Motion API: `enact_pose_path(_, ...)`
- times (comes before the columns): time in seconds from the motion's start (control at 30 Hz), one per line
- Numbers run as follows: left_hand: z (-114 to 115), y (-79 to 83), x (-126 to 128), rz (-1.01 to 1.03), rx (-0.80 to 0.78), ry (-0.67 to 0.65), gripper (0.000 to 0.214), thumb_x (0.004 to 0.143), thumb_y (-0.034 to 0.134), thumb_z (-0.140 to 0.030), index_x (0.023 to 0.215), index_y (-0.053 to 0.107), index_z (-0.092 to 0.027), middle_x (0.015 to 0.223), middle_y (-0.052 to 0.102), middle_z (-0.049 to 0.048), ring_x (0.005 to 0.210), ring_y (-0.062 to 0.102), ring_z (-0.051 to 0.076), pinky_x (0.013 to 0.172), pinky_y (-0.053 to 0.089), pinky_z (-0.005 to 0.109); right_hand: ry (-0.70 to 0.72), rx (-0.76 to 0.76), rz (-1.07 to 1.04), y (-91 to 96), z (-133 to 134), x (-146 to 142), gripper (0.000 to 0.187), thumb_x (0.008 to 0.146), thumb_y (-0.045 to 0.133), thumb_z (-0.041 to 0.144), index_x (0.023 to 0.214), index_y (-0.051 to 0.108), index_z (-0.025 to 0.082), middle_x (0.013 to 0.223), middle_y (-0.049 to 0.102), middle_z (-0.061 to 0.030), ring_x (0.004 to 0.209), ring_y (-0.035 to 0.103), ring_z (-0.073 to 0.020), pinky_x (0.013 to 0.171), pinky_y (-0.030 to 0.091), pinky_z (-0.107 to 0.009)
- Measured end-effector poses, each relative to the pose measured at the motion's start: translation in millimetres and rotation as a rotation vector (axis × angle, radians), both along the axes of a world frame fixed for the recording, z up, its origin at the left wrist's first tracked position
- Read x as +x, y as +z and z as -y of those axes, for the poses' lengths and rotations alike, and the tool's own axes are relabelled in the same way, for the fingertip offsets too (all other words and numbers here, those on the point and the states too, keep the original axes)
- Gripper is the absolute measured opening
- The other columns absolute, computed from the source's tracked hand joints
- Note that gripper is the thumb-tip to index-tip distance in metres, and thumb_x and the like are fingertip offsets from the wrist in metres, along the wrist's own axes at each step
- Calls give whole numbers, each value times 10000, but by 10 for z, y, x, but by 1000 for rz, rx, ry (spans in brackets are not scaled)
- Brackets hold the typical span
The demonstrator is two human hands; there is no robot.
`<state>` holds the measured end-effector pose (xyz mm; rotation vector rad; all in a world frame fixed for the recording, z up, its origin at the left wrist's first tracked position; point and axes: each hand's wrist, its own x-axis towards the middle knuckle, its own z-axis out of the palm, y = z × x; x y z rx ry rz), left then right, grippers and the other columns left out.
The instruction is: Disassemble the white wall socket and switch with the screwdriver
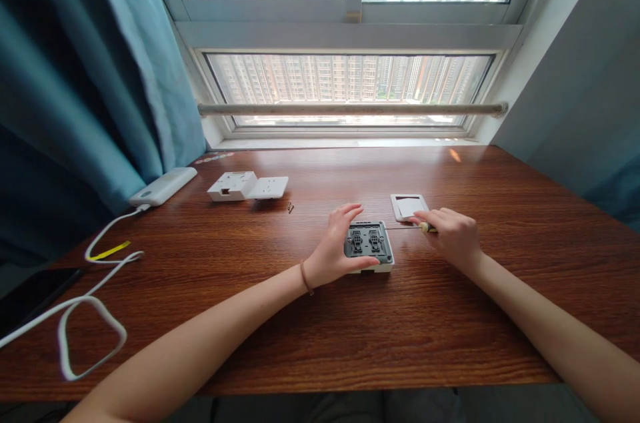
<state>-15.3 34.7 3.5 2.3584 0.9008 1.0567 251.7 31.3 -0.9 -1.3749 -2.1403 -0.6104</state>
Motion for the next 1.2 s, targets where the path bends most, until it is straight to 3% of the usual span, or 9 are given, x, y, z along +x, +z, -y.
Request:
enact_pose_path(0.13,27,232,-53,-77,281,-3,726,638,669,-516,1241,414,-203,1323,421,123,1301,254,302,1078,164,514,-29,163,313,332,152,-238,231,869,462,246,716,630,203,555,554,-14,587,439,-154,565,223,-310)
enact_pose_path(0.23,87,418,-54,-189,355,-37,497,745,589,-469,1150,510,-191,1170,576,95,1173,453,260,1043,253,480,-8,224,418,604,180,-542,215,838,443,118,699,597,178,592,523,-32,620,416,-164,575,216,-322)
enact_pose_path(0.33,134,513,-32,-226,231,15,321,794,550,-415,968,598,-150,887,672,70,830,608,198,770,469,340,94,284,457,807,136,-892,230,825,419,89,665,564,169,615,496,-42,637,401,-174,583,233,-328)
enact_pose_path(0.43,129,529,-35,-140,15,134,188,797,560,-319,722,607,-153,652,660,10,577,576,136,564,446,249,211,353,468,919,47,-1171,200,827,416,102,731,577,171,683,505,-44,694,416,-183,641,297,-335)
enact_pose_path(0.57,88,563,-82,5,-180,101,155,809,527,-232,707,615,-155,667,682,3,623,598,135,628,442,245,258,390,411,991,-70,-1320,207,844,411,123,958,579,158,844,539,-60,855,434,-210,846,342,-369)
enact_pose_path(0.7,51,591,-98,186,-347,-97,266,859,455,-323,807,632,-131,706,667,44,709,595,158,723,434,283,338,426,234,1026,-131,-1280,395,834,444,129,1223,438,195,1099,503,-73,1072,382,-236,998,285,-404)
enact_pose_path(0.9,-115,480,-150,786,-635,-151,299,850,465,-362,983,628,-149,875,586,55,827,526,132,731,415,234,366,72,-354,685,-155,-1049,536,794,551,260,1278,333,192,1175,460,-114,1111,403,-275,924,385,-460)
enact_pose_path(1.0,-191,445,-220,932,-832,-185,300,842,479,-325,990,636,-117,798,555,36,711,498,92,659,413,201,481,-224,-409,330,-93,-911,434,784,576,329,1174,435,199,1094,533,-92,1057,466,-245,922,403,-424)
enact_pose_path(1.2,-225,400,-278,1058,-1047,-279,230,818,517,-213,1022,586,-133,822,607,27,641,534,74,657,439,217,550,-513,-488,-128,-12,-722,645,735,626,405,1282,346,209,1299,406,-119,1217,367,-258,1030,309,-422)
